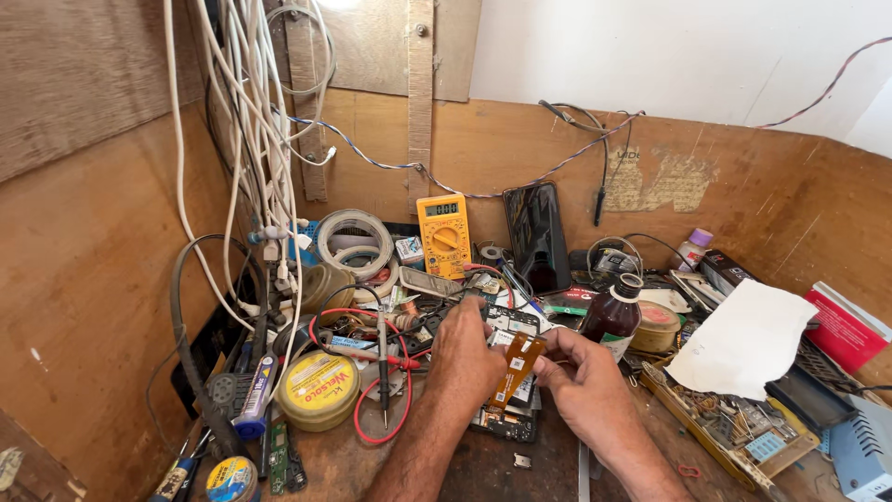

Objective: The person works at a cluttered repair bench on a disassembled smartphone, prying at its internals and removing the orange mid-frame assembly. They then peel the protective wrapping off a replacement battery, position it in the phone body, and set the phone aside on the bench.

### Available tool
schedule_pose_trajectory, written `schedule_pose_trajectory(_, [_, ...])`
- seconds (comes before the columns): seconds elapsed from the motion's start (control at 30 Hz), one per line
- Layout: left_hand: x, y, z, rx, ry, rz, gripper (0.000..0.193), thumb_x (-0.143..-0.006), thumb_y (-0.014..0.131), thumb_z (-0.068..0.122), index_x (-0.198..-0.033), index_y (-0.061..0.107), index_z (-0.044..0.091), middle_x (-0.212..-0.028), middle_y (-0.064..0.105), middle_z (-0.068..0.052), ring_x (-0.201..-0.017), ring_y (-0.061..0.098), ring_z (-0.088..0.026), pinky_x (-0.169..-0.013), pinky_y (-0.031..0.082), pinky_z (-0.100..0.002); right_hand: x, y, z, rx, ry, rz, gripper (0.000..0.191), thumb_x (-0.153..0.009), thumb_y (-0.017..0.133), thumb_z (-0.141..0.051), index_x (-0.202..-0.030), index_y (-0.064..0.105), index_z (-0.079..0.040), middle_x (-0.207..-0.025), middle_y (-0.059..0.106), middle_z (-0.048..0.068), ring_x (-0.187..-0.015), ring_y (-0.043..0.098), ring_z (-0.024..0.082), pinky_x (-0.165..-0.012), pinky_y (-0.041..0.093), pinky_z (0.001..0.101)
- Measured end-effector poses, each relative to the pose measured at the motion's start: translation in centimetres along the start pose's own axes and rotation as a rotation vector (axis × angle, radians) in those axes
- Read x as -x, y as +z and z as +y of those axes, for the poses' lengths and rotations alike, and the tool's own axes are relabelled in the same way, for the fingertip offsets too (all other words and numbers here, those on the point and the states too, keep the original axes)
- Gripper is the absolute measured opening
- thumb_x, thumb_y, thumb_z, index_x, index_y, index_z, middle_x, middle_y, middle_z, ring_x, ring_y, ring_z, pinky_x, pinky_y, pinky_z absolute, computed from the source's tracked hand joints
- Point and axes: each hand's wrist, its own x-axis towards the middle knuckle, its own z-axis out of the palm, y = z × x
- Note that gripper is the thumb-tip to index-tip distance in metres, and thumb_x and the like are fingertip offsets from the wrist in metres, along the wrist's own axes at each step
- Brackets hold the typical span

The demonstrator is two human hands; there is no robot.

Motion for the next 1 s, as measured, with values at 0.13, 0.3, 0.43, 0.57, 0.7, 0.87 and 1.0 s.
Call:
schedule_pose_trajectory(0.13, [-0.1,-0.2,0.0,0.009,-0.072,-0.032,0.063,-0.070,0.086,0.008,-0.125,0.058,-0.001,-0.096,0.071,-0.013,-0.099,0.070,-0.028,-0.087,0.055,-0.042,-0.6,-0.1,0.3,0.029,-0.017,0.040,0.008,-0.094,0.064,-0.004,-0.096,0.069,0.002,-0.086,0.073,0.003,-0.077,0.066,0.009,-0.071,0.059,0.0294])
schedule_pose_trajectory(0.3, [-0.2,0.2,0.1,0.018,-0.035,0.013,0.056,-0.072,0.084,0.011,-0.121,0.061,-0.003,-0.090,0.074,-0.014,-0.093,0.072,-0.030,-0.083,0.056,-0.043,-1.3,0.5,0.0,0.181,0.100,0.191,0.012,-0.091,0.071,-0.008,-0.097,0.075,0.002,-0.079,0.075,0.006,-0.069,0.064,0.012,-0.063,0.053,0.0312])
schedule_pose_trajectory(0.43, [-0.2,0.3,0.0,0.055,-0.096,0.051,0.047,-0.081,0.072,0.005,-0.125,0.057,-0.002,-0.094,0.076,-0.017,-0.096,0.075,-0.031,-0.086,0.057,-0.044,-2.0,0.9,-0.8,0.308,0.054,0.251,0.015,-0.086,0.074,-0.010,-0.094,0.077,0.002,-0.073,0.077,0.006,-0.065,0.068,0.011,-0.063,0.054,0.0295])
schedule_pose_trajectory(0.57, [-0.3,0.4,0.2,0.013,-0.111,0.068,0.043,-0.086,0.066,0.002,-0.127,0.056,-0.003,-0.101,0.073,-0.022,-0.099,0.072,-0.035,-0.087,0.057,-0.046,-2.7,1.1,-1.8,0.432,0.043,0.268,0.014,-0.083,0.076,-0.010,-0.091,0.078,0.001,-0.070,0.076,0.008,-0.063,0.069,0.011,-0.062,0.054,0.0300])
schedule_pose_trajectory(0.7, [-0.3,0.2,0.0,0.023,-0.113,0.050,0.046,-0.085,0.066,0.002,-0.129,0.053,-0.005,-0.102,0.073,-0.024,-0.100,0.072,-0.036,-0.087,0.057,-0.046,-3.4,1.5,-2.4,0.396,0.068,0.238,0.013,-0.083,0.077,-0.009,-0.092,0.081,0.000,-0.070,0.077,0.009,-0.063,0.068,0.012,-0.062,0.054,0.0305])
schedule_pose_trajectory(0.87, [-0.3,0.3,-0.3,0.043,-0.098,0.082,0.045,-0.084,0.067,0.001,-0.127,0.055,-0.005,-0.098,0.074,-0.022,-0.098,0.073,-0.035,-0.087,0.056,-0.046,-3.4,1.6,-2.2,0.373,0.006,0.217,0.015,-0.081,0.075,-0.007,-0.094,0.081,-0.001,-0.072,0.078,0.006,-0.064,0.070,0.008,-0.063,0.056,0.0273])
schedule_pose_trajectory(1.0, [-0.3,0.4,-0.3,0.059,-0.124,0.066,0.044,-0.084,0.068,0.003,-0.126,0.056,-0.003,-0.092,0.075,-0.017,-0.093,0.074,-0.031,-0.085,0.056,-0.044,-3.1,1.4,-2.0,0.294,0.045,0.197,0.015,-0.083,0.074,-0.006,-0.095,0.082,0.000,-0.072,0.078,0.007,-0.064,0.067,0.009,-0.061,0.055,0.0283])
